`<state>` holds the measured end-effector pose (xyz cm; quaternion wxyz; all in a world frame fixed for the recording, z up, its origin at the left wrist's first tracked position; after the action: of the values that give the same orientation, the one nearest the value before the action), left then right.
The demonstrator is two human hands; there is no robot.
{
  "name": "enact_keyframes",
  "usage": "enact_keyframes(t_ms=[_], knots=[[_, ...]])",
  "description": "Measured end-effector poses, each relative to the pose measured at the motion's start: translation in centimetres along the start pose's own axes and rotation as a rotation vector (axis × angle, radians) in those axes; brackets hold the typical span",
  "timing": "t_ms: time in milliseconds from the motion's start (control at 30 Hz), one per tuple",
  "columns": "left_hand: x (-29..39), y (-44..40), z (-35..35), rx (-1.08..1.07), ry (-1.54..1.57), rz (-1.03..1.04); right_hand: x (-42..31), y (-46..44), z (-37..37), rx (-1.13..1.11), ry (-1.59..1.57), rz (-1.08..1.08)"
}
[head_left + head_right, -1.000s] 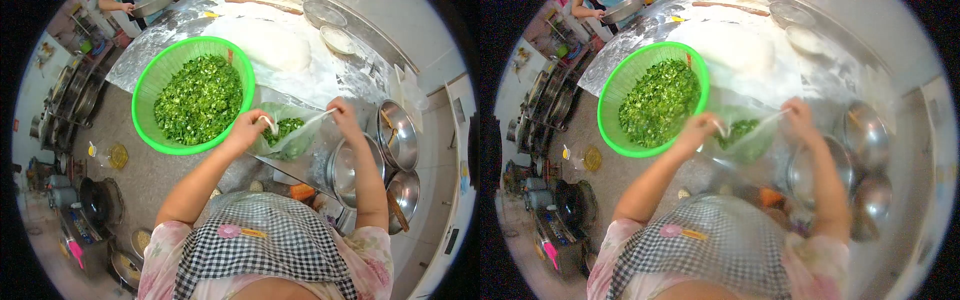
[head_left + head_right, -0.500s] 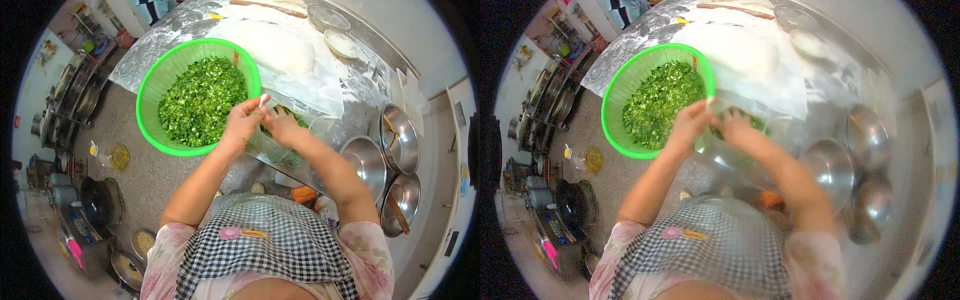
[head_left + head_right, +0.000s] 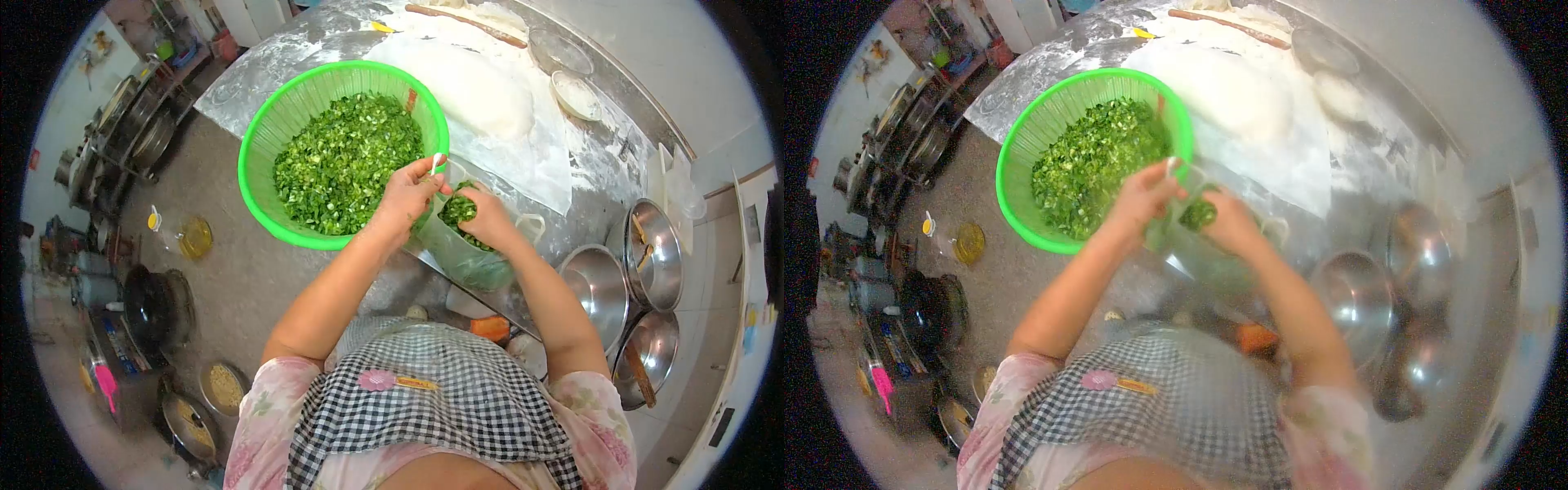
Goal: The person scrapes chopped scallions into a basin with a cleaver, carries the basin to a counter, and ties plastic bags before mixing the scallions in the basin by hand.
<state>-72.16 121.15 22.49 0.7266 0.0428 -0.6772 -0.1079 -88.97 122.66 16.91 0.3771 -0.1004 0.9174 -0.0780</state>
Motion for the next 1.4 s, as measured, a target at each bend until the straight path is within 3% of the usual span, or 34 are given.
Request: enact_keyframes(t_ms=[300,433,533,567,600,733,800,867,933,1067,1100,1133,1167,1200,1233,1300,1367,1400], knots=[[-0.2,-0.3,-0.4,-0.001,0.060,-0.078,-0.5,0.1,-3.0,0.142,-0.239,0.049],[-2.1,-1.4,-1.1,-0.111,0.208,-0.135,-5.1,-2.8,-5.4,0.142,-0.406,0.132],[-1.5,-0.6,-1.7,-0.160,0.124,-0.183,-10.5,-6.5,-6.4,0.040,-0.545,0.103],[-2.2,-0.5,-1.8,-0.220,0.184,-0.053,-11.3,-8.2,-5.9,0.093,-0.423,-0.078],[-3.1,-0.3,-2.0,-0.229,0.199,-0.075,-12.6,-9.6,-5.1,0.088,-0.481,-0.098],[-3.3,0.3,-2.9,-0.247,-0.153,0.232,-14.9,-14.3,1.5,0.212,-0.311,-0.219],[-3.5,0.7,-3.2,-0.294,-0.177,0.264,-13.9,-16.1,4.6,-0.086,-0.091,-0.286],[-3.0,1.3,-3.6,-0.381,-0.084,0.151,-15.1,-17.3,4.2,-0.047,0.028,-0.458],[-4.1,0.9,-3.2,-0.375,-0.114,0.251,-18.4,-17.9,0.9,-0.116,-0.107,-0.286],[-5.3,0.3,-2.5,-0.420,-0.117,0.331,-22.5,-17.2,-2.3,0.434,-0.128,-0.269],[-5.6,0.2,-2.4,-0.426,-0.129,0.350,-23.2,-16.3,-1.9,0.484,-0.192,-0.289],[-5.6,0.0,-2.4,-0.427,-0.093,0.334,-20.4,-16.4,1.2,0.413,-0.559,-0.258],[-5.7,-0.1,-2.3,-0.426,-0.056,0.315,-18.4,-17.0,4.4,0.128,-0.025,-0.328],[-5.9,0.6,-2.2,-0.432,-0.020,0.279,-15.1,-16.8,7.9,-0.100,0.134,-0.572],[-6.4,1.0,-2.3,-0.442,-0.025,0.289,-15.2,-15.5,8.0,-0.182,0.159,-0.473],[-7.1,0.3,-1.8,-0.438,-0.016,0.341,-15.9,-15.5,5.9,-0.175,0.068,-0.436],[-4.3,1.0,-2.5,-0.482,-0.198,0.218,-17.1,-15.7,2.5,0.021,-0.195,-0.467],[-2.8,0.8,-2.8,-0.508,-0.301,0.171,-17.0,-15.0,0.6,0.009,-0.277,-0.297]])
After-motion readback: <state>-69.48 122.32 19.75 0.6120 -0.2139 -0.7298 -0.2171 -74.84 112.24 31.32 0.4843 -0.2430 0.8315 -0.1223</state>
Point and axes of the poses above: each hand's wrist, its own y-axis away from the middle knuckle, its own z-axis out of the palm, x = y × z, the point moved 2 cm from there along -y, towards the middle knuckle, and after that the axes turned 11 degrees about x, right-handed, at the moved point
